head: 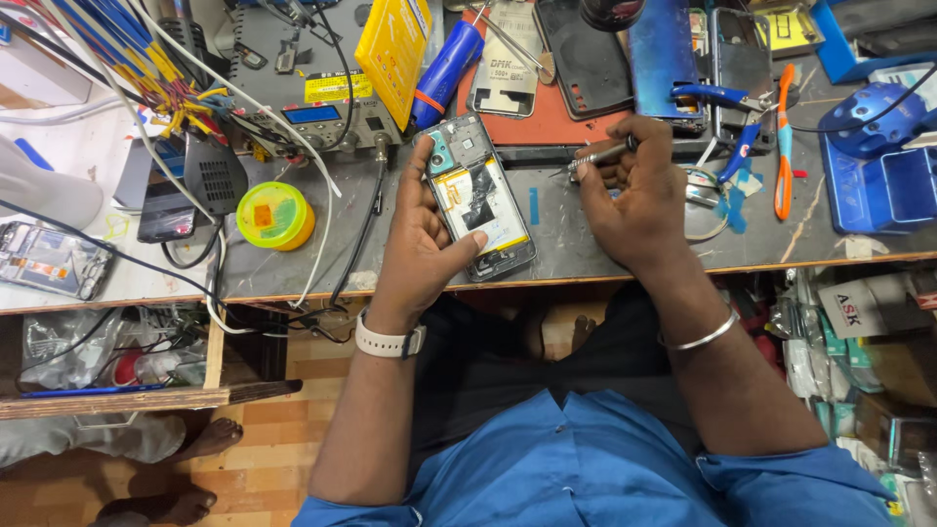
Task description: The person uses a screwdriver to remove screws from the back of a disassembled smartphone. They then use a metal spudger to pry and separate internal components while holding the phone steady.
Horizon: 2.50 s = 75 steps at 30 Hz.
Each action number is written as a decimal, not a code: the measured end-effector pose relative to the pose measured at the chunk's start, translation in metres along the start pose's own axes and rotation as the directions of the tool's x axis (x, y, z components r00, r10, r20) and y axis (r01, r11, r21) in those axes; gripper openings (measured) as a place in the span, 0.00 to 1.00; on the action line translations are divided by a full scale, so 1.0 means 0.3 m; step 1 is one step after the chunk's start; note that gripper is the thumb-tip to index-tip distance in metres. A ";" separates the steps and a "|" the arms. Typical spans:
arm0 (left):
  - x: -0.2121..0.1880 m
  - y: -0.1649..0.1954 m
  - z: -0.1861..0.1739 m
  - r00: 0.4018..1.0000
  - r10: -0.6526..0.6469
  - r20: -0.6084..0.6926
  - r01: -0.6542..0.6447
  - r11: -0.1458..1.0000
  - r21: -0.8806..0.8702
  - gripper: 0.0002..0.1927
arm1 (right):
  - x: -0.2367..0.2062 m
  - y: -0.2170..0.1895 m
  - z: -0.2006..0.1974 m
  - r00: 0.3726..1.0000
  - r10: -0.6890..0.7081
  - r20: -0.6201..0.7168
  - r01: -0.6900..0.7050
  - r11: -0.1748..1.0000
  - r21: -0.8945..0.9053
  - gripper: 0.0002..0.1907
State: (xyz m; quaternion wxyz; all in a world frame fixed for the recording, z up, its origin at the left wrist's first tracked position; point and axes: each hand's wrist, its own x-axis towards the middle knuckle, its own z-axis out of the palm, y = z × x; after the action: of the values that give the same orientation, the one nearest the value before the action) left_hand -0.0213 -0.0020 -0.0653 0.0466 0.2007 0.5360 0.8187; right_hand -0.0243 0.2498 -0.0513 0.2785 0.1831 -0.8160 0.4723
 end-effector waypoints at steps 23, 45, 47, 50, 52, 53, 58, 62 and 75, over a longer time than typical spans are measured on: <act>-0.016 0.000 0.000 0.998 0.006 0.065 -0.026 0.953 0.301 0.43 | -0.116 -0.012 0.014 0.988 0.148 -0.035 -0.118 0.890 0.440 0.23; -0.011 0.030 0.011 0.998 -0.037 0.051 -0.001 0.803 0.596 0.36 | -0.179 -0.057 -0.002 0.993 0.083 0.079 -0.108 0.905 0.412 0.23; -0.009 0.032 0.014 0.997 -0.045 0.059 -0.004 0.770 0.638 0.34 | -0.179 -0.056 -0.002 0.995 0.068 0.076 -0.093 0.908 0.408 0.23; -0.010 0.031 0.020 0.994 0.024 0.110 -0.091 0.747 0.658 0.32 | -0.180 -0.054 -0.004 0.995 0.069 0.075 -0.093 0.913 0.397 0.23; -0.012 0.031 0.021 0.990 0.060 0.125 -0.128 0.741 0.659 0.30 | -0.182 -0.052 -0.005 0.995 0.070 0.072 -0.093 0.910 0.405 0.23; -0.012 0.033 0.021 0.991 0.062 0.118 -0.125 0.740 0.661 0.29 | -0.182 -0.052 -0.005 0.995 0.070 0.070 -0.092 0.908 0.408 0.23; -0.006 0.044 0.016 0.996 -0.082 0.018 0.054 0.787 0.615 0.22 | -0.187 -0.049 -0.007 0.992 0.104 0.074 -0.126 0.895 0.429 0.24; -0.013 0.033 0.015 0.999 -0.010 0.047 -0.021 0.799 0.601 0.26 | -0.185 -0.045 -0.007 0.993 0.086 0.077 -0.112 0.890 0.443 0.24; 0.012 -0.052 0.024 0.999 -0.018 -0.046 0.027 0.979 0.203 0.60 | -0.190 -0.039 -0.012 0.993 0.099 0.059 -0.115 0.882 0.457 0.24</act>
State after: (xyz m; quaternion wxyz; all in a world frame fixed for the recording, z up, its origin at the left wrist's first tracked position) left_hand -0.0240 0.0116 -0.0757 0.0233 0.1804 0.6203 0.7630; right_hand 0.0276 0.2492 -0.0778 0.1870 0.2063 -0.6946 0.6633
